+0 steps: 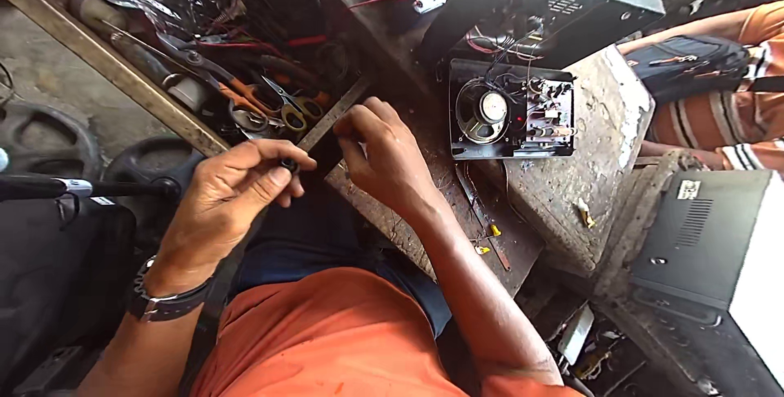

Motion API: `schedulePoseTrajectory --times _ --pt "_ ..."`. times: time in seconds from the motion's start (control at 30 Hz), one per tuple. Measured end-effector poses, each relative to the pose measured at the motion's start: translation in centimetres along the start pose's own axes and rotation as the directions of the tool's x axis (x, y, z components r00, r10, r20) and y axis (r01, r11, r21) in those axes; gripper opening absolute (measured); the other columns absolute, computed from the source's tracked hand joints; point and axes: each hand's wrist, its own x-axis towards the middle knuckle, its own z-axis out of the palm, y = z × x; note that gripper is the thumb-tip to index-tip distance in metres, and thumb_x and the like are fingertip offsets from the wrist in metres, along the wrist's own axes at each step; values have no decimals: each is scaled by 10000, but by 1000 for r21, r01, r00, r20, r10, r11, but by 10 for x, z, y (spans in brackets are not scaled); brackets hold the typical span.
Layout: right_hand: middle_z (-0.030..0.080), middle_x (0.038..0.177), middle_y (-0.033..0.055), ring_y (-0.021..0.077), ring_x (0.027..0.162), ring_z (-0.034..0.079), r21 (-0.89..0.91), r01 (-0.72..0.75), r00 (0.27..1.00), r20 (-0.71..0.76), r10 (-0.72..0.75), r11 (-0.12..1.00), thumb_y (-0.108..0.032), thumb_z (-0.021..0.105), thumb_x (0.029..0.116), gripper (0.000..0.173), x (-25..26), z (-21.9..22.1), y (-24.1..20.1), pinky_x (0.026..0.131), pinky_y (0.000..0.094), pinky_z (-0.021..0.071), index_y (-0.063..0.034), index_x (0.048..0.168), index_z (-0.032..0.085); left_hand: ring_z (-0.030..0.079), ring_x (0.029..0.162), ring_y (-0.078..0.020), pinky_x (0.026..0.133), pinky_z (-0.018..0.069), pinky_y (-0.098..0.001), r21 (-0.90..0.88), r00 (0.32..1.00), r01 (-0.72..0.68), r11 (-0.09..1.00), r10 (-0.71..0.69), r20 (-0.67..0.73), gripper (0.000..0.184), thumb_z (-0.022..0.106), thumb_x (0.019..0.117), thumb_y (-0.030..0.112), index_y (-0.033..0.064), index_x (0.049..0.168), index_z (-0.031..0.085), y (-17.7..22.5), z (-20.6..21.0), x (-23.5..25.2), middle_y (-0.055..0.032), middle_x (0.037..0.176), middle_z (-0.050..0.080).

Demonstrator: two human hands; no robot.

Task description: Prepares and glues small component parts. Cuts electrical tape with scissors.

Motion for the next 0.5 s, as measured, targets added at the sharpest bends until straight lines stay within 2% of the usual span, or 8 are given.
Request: schedulePoseTrajectory --times 0.17,0.33,0.5 --pt "646 958 88 284 1015 628 -231 -36 989 134 68 972 -201 647 948 149 57 30 9 819 435 542 -96 1001 738 657 834 -139 730 580 -266 8 991 -28 1000 29 -134 264 503 1035 55 6 1257 638 0 -29 -8 -95 1179 667" --pt "667 992 78 274 1068 626 -300 -92 979 146 141 950 -204 646 945 146 83 32 10 858 443 535 -108 998 742 660 811 -132 714 587 -261 18 981 -36 999 38 -188 235 532 1040 95 15 1223 656 -2 -39 -12 -71 1135 674" --pt "698 875 45 219 883 691 -186 -69 986 139 95 980 -244 611 990 183 58 11 -9 762 437 565 -109 972 733 666 819 -139 726 594 -265 -8 986 -38 999 36 -163 226 627 1010 133 15 1196 676 -6 -36 -4 -72 1128 684"
